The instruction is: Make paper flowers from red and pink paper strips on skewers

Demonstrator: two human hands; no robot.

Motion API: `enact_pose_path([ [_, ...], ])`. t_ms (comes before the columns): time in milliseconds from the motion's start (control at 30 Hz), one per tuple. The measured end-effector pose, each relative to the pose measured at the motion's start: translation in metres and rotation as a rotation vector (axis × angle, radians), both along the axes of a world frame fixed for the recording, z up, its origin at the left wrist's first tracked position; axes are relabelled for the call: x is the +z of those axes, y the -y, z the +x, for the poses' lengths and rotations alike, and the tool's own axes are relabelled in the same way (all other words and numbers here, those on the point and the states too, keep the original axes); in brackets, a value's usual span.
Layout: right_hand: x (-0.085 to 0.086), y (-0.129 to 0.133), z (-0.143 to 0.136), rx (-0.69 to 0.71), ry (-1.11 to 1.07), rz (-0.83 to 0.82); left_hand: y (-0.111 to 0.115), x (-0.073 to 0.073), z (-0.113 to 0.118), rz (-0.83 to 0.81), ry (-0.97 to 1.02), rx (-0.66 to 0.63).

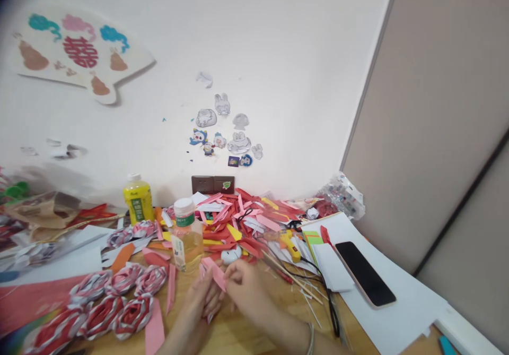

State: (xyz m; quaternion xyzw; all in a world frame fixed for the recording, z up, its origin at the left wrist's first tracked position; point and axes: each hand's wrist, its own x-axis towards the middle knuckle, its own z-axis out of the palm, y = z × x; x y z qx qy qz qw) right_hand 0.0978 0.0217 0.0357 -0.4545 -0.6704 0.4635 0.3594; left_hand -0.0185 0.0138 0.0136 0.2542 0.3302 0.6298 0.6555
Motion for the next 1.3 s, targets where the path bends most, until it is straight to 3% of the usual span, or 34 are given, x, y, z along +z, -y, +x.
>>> enact_pose_path([
  [100,0.025,-0.015,0.004,0.037,0.294,0.314,0.0,0.002,-0.002,0.002,0.002,0.036],
  [167,0.05,-0.036,0.002,-0.092,0.47,0.534,-0.001,0.001,-0.003,-0.001,0.005,0.057],
  [233,0.073,-0.065,-0.008,-0.112,0.681,0.737,-0.003,-0.004,-0.004,-0.008,0.002,0.06],
  [300,0.087,-0.098,-0.027,-0.067,0.744,0.785,-0.007,-0.009,-0.004,-0.017,-0.008,0.053],
  [367,0.089,-0.129,-0.048,-0.022,0.813,0.789,-0.009,-0.014,-0.003,-0.032,-0.02,0.043],
  [467,0.078,-0.161,-0.078,0.008,0.918,0.772,-0.01,-0.016,-0.003,-0.048,-0.04,0.019],
  [667,0.056,-0.177,-0.1,-0.022,1.006,0.77,-0.006,-0.013,-0.003,-0.066,-0.011,0.038],
  [833,0.068,-0.169,-0.08,-0.119,0.987,0.853,-0.004,-0.009,-0.002,-0.06,-0.011,0.05],
  [967,0.076,-0.134,-0.048,-0.165,0.953,0.936,-0.001,-0.004,-0.002,-0.02,-0.012,0.057],
  [1133,0.053,-0.062,-0.012,-0.109,0.978,1.0,-0.003,-0.004,0.0,0.016,-0.035,0.058],
  [1233,0.033,-0.027,-0.003,-0.013,1.01,1.094,-0.003,-0.005,0.002,0.035,-0.075,0.063],
  [1300,0.023,-0.012,-0.004,-0.026,1.025,1.094,-0.003,-0.004,0.003,0.038,-0.082,0.061],
])
